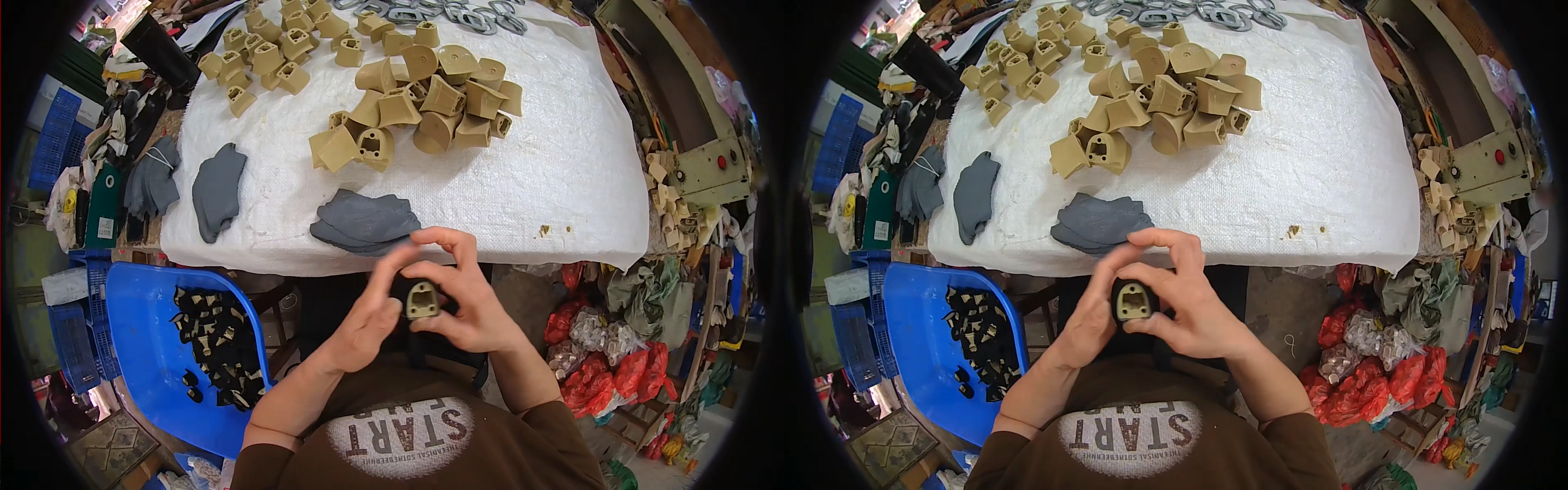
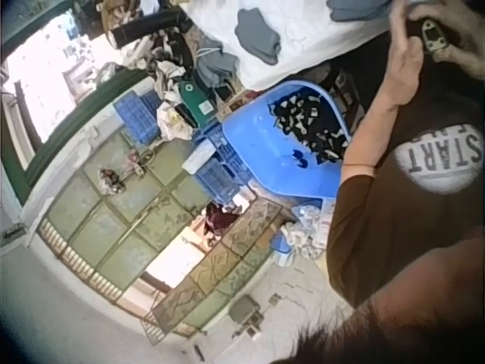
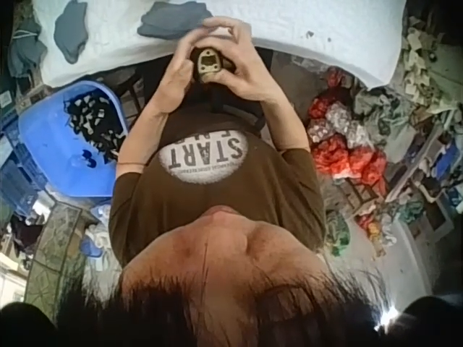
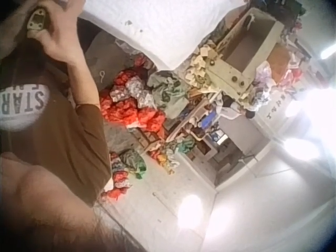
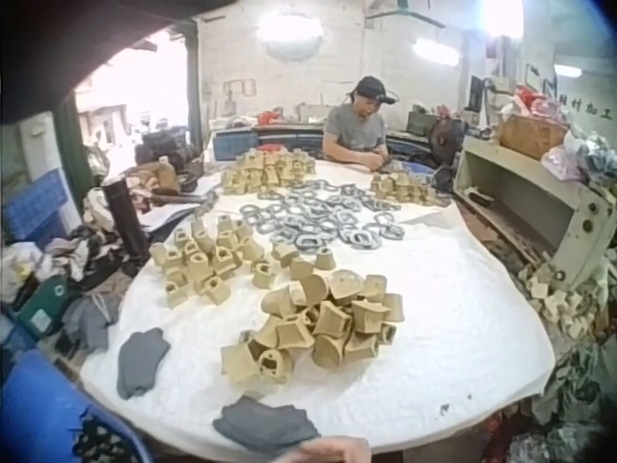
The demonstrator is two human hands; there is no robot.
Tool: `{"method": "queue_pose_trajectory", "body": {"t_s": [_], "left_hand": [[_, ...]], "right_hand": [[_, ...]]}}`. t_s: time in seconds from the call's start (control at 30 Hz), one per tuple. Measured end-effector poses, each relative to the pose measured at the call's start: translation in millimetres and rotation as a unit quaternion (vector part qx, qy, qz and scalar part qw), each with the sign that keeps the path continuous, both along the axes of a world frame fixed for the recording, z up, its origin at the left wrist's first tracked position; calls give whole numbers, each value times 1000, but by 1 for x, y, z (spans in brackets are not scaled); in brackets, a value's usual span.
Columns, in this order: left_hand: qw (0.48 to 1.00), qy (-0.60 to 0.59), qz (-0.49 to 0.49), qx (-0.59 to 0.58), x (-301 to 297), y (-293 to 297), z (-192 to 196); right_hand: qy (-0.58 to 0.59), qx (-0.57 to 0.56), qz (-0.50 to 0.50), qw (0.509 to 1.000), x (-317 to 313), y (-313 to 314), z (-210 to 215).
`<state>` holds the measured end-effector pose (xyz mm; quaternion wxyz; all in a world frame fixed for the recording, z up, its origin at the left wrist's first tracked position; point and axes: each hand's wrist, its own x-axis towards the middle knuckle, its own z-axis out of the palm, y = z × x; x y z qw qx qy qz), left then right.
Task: Assembling plastic heel or sole components by fitting small black connectors into tan molded parts.
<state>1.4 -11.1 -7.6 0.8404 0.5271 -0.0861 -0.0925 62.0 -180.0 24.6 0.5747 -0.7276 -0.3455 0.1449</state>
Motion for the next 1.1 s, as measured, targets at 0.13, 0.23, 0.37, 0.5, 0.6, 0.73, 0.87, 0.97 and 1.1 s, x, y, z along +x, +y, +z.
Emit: {"method": "queue_pose_trajectory", "body": {"t_s": [0.13,0.23,0.37,0.5,0.6,0.73,0.87,0.97,1.1], "left_hand": [[977,175,15,-122,1,-10,12],[967,177,87,-164,0,-14,16],[978,116,126,-119,-2,-24,13],[989,86,104,-60,-5,-18,5],[980,163,48,-103,-4,-17,9],[978,172,-61,-98,0,-16,11],[996,41,-73,-37,0,-12,7],[989,91,-115,-8,0,-7,18],[992,102,-64,-27,2,-11,16]], "right_hand": [[-134,-87,-46,986,-4,8,-6],[80,22,33,996,-9,13,-8],[136,120,14,983,-14,19,-21],[218,128,-28,967,-19,18,-14],[240,121,-23,963,-9,13,-16],[354,193,-6,915,11,13,-15],[375,124,108,912,21,12,-13],[309,175,127,926,19,11,-16],[221,145,37,964,5,17,-17]]}}
